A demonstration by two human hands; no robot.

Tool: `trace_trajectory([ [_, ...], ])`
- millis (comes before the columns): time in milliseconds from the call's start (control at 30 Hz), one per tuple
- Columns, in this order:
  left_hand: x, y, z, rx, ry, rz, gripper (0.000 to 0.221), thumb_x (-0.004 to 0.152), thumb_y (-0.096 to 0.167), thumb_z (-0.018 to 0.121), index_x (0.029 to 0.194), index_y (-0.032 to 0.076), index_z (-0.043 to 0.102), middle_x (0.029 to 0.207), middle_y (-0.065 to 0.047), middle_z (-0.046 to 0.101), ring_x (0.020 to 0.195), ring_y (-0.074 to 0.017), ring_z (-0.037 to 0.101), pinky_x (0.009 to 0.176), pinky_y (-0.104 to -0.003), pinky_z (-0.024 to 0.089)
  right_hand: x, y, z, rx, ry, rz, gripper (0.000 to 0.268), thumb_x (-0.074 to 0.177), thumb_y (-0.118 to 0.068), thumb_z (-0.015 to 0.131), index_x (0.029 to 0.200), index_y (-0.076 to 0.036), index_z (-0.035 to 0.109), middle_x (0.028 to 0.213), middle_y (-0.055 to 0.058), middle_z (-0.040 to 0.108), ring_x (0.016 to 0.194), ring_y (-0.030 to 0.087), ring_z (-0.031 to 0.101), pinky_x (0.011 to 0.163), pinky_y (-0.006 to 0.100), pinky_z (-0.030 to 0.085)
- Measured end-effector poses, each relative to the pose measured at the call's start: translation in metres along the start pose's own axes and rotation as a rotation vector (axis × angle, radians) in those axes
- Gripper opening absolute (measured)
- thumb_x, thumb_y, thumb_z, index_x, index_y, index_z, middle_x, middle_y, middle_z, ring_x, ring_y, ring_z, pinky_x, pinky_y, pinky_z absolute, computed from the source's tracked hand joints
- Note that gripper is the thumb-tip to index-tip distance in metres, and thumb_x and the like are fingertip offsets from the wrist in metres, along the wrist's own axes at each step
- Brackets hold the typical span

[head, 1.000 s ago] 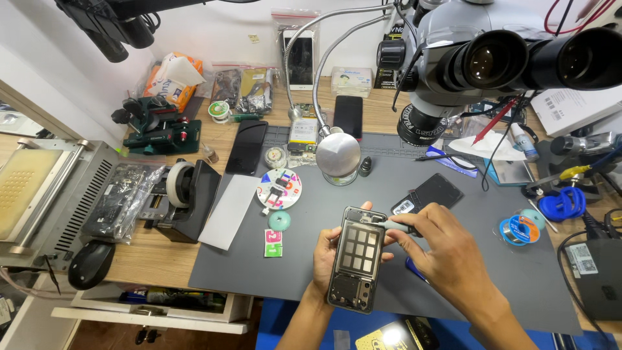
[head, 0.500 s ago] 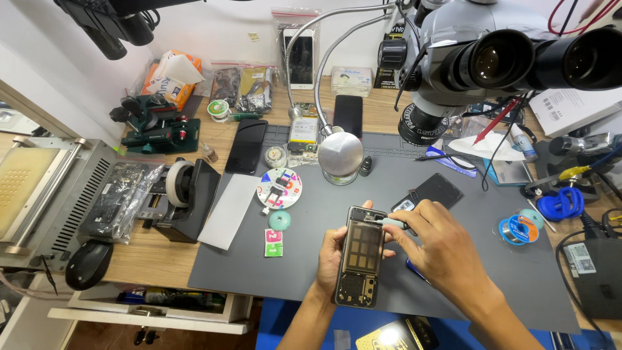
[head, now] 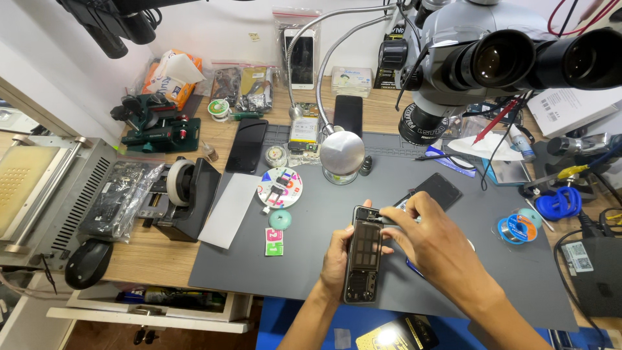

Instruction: The person uses a blue plastic pry tool to separate the screen from the smartphone frame, then uses a screwdriver to remove internal screws. They continue prying and separating the screen assembly from the chassis, exposing the internal components.

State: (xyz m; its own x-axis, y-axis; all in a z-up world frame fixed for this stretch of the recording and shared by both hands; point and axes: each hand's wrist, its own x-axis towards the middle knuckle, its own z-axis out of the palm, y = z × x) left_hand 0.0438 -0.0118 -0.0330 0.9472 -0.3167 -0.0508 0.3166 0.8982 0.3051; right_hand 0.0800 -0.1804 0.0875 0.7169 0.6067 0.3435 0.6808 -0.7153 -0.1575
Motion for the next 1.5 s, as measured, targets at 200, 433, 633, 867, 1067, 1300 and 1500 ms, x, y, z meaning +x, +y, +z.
trace_trajectory([
  [200,0.002,0.000,0.004,0.084,0.065,0.044,0.065,0.105,0.035,0.037,0.167,0.016,0.034,0.122,-0.031,0.071,0.085,-0.0292,0.078,0.084,-0.033,0.061,0.011,0.017,0.015,0.013,-0.210,0.048,0.028,0.088,-0.001,0.065,0.109,-0.019,0.060,0.095,0.007,0.043,0.074,0.028,0.055,0.049,0.044,0.046],
  [433,0.007,-0.002,-0.003,-0.119,0.053,0.055,0.064,0.103,0.031,0.038,0.165,0.016,0.039,0.142,-0.026,0.061,0.111,-0.0437,0.069,0.083,-0.044,0.065,0.019,0.019,0.012,-0.081,-0.174,0.035,0.018,0.105,-0.036,0.058,0.099,-0.020,0.063,0.090,0.001,0.061,0.072,0.028,0.065,0.062,0.043,0.052],
  [633,0.004,0.002,0.006,-0.087,0.078,0.074,0.062,0.102,0.030,0.039,0.162,0.012,0.043,0.135,-0.026,0.065,0.112,-0.0435,0.069,0.085,-0.044,0.063,0.026,0.012,-0.001,0.012,-0.331,0.174,0.022,0.104,-0.037,0.057,0.116,-0.019,0.060,0.107,0.004,0.068,0.081,0.038,0.071,0.066,0.052,0.053],
  [867,0.004,0.002,0.006,-0.051,0.086,0.087,0.064,0.102,0.031,0.036,0.162,0.011,0.040,0.127,-0.030,0.068,0.112,-0.0402,0.071,0.086,-0.044,0.063,0.028,0.014,-0.004,0.029,-0.333,0.155,0.035,0.097,-0.039,0.066,0.127,-0.023,0.059,0.109,0.004,0.060,0.080,0.036,0.069,0.064,0.052,0.055],
  [1067,0.006,0.000,0.003,-0.002,0.101,0.111,0.065,0.101,0.031,0.037,0.164,0.011,0.040,0.126,-0.030,0.068,0.113,-0.0406,0.070,0.086,-0.043,0.063,0.027,0.015,-0.001,-0.051,-0.352,0.160,0.033,0.098,-0.044,0.065,0.125,-0.026,0.060,0.105,0.003,0.060,0.081,0.036,0.071,0.061,0.053,0.054],
  [1300,0.008,-0.003,-0.003,0.040,0.104,0.152,0.067,0.102,0.030,0.036,0.165,0.008,0.036,0.124,-0.026,0.069,0.110,-0.0353,0.072,0.086,-0.042,0.064,0.027,0.013,-0.005,-0.045,-0.398,0.184,0.044,0.095,-0.044,0.070,0.134,-0.028,0.058,0.105,0.003,0.051,0.081,0.034,0.071,0.059,0.052,0.054],
  [1500,0.007,-0.003,0.001,0.068,0.143,0.159,0.066,0.101,0.030,0.038,0.164,0.008,0.038,0.126,-0.022,0.066,0.111,-0.0364,0.072,0.084,-0.041,0.065,0.024,0.019,0.001,-0.024,-0.362,0.156,0.047,0.092,-0.039,0.076,0.134,-0.027,0.058,0.108,0.002,0.051,0.091,0.029,0.070,0.060,0.052,0.058],
])
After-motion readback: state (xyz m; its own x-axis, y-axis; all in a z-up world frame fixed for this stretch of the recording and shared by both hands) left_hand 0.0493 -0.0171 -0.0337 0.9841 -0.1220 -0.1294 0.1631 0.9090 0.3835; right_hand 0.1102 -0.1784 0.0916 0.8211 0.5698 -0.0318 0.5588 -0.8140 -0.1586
